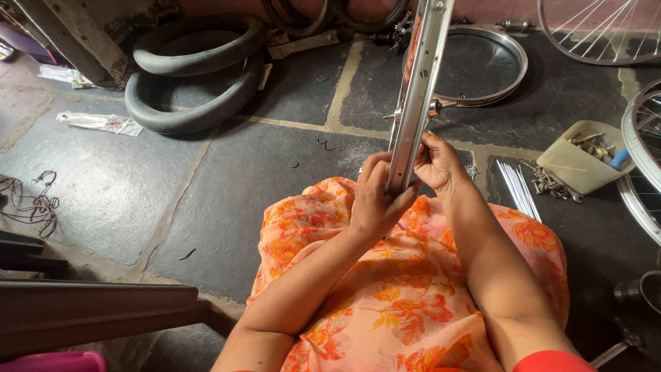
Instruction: The person sits on the floor and laces a bicycle wheel by inserting spokes through the rim and hub, then tightening them by hand. They rotate the wheel to access different sections and continue adding and adjusting spokes throughout the clip.
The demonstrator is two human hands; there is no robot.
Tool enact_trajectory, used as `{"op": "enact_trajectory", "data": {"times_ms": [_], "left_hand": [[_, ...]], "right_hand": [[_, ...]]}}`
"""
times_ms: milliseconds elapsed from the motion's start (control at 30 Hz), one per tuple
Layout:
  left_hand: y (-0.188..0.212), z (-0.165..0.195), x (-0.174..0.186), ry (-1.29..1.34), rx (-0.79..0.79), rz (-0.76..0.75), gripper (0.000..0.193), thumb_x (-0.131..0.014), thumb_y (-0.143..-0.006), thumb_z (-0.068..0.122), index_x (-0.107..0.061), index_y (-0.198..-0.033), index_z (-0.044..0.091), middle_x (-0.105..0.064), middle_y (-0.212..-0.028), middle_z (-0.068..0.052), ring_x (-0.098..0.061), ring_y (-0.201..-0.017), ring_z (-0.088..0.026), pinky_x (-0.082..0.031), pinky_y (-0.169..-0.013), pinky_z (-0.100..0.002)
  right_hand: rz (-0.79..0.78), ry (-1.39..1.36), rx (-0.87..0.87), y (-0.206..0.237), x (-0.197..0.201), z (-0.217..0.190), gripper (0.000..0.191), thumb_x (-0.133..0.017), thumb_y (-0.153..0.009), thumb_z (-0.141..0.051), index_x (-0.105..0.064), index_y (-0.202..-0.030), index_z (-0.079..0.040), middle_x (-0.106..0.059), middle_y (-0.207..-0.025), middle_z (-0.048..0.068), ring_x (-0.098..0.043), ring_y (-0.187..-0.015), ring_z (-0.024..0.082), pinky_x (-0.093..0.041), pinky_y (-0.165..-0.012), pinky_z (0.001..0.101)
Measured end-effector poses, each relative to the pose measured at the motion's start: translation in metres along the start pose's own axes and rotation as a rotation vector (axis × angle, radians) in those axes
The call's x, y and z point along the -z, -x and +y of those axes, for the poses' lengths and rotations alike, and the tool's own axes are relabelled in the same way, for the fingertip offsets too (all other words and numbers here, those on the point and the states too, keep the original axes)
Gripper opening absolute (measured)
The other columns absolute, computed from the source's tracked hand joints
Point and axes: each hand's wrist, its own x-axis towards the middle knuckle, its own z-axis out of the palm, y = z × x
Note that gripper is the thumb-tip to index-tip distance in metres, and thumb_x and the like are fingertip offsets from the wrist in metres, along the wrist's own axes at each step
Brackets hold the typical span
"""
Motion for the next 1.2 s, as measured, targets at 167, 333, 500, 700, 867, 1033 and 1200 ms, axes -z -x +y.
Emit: {"op": "enact_trajectory", "data": {"times_ms": [167, 333, 500, 700, 867, 1033, 1200], "left_hand": [[-0.001, 0.0, 0.0, 0.019, -0.009, -0.002, 0.029, -0.079, -0.086, 0.011, -0.057, -0.103, 0.003, -0.059, -0.119, -0.014, -0.062, -0.102, -0.029, -0.051, -0.088, -0.039], [-0.003, -0.002, -0.003, 0.045, -0.004, 0.017, 0.029, -0.08, -0.087, 0.012, -0.057, -0.102, 0.003, -0.06, -0.118, -0.014, -0.063, -0.102, -0.029, -0.052, -0.088, -0.038], [-0.007, -0.005, -0.001, 0.045, -0.125, -0.015, 0.034, -0.071, -0.08, 0.007, -0.058, -0.11, 0.002, -0.06, -0.125, -0.017, -0.059, -0.119, -0.036, -0.047, -0.103, -0.043], [-0.003, -0.017, 0.0, 0.271, 0.233, -0.25, 0.036, -0.064, -0.081, 0.008, -0.063, -0.116, 0.003, -0.062, -0.105, -0.011, -0.064, -0.09, -0.02, -0.054, -0.084, -0.033], [-0.006, -0.03, -0.003, 0.176, 0.022, -0.217, 0.017, -0.066, -0.081, 0.004, -0.06, -0.097, 0.005, -0.063, -0.107, -0.009, -0.061, -0.093, -0.015, -0.052, -0.083, -0.031], [-0.036, -0.029, 0.001, 0.458, 0.511, -0.175, 0.02, -0.064, -0.081, 0.006, -0.058, -0.101, 0.009, -0.056, -0.079, 0.002, -0.052, -0.063, -0.007, -0.045, -0.054, -0.026], [-0.089, -0.021, 0.012, 0.336, 0.499, -0.168, 0.017, -0.065, -0.083, 0.005, -0.063, -0.099, 0.005, -0.061, -0.079, 0.004, -0.055, -0.068, -0.005, -0.049, -0.059, -0.024]], "right_hand": [[0.146, -0.026, -0.009, 0.002, 0.0, -0.003, 0.033, -0.055, -0.108, -0.009, -0.057, -0.136, 0.009, -0.067, -0.094, 0.005, -0.061, -0.071, 0.002, -0.055, -0.065, 0.0128], [0.008, 0.024, -0.036, 0.001, 0.012, 0.003, 0.025, -0.057, -0.108, -0.014, -0.063, -0.124, 0.005, -0.066, -0.087, 0.003, -0.065, -0.069, 0.007, -0.057, -0.06, 0.0202], [0.303, 0.044, -0.032, 0.002, 0.012, 0.009, 0.013, -0.054, -0.107, -0.014, -0.061, -0.108, -0.003, -0.067, -0.095, 0.004, -0.069, -0.082, 0.01, -0.06, -0.074, 0.0238], [0.225, 0.199, -0.073, 0.019, -0.014, 0.007, 0.024, -0.053, -0.101, -0.019, -0.068, -0.117, -0.01, -0.069, -0.089, 0.001, -0.068, -0.074, 0.008, -0.061, -0.066, 0.0278], [0.292, 0.436, -0.095, 0.022, 0.008, -0.012, 0.016, -0.059, -0.106, -0.022, -0.065, -0.109, -0.007, -0.07, -0.091, 0.006, -0.069, -0.075, 0.014, -0.06, -0.067, 0.0292], [0.656, 0.752, 0.063, 0.04, 0.092, -0.053, 0.012, -0.061, -0.102, -0.015, -0.063, -0.107, -0.004, -0.072, -0.094, 0.011, -0.071, -0.079, 0.018, -0.061, -0.07, 0.0318], [1.137, 0.907, 0.061, 0.068, 0.162, -0.089, 0.013, -0.063, -0.096, -0.005, -0.064, -0.109, -0.005, -0.072, -0.09, 0.008, -0.066, -0.077, 0.018, -0.057, -0.066, 0.0317]]}}
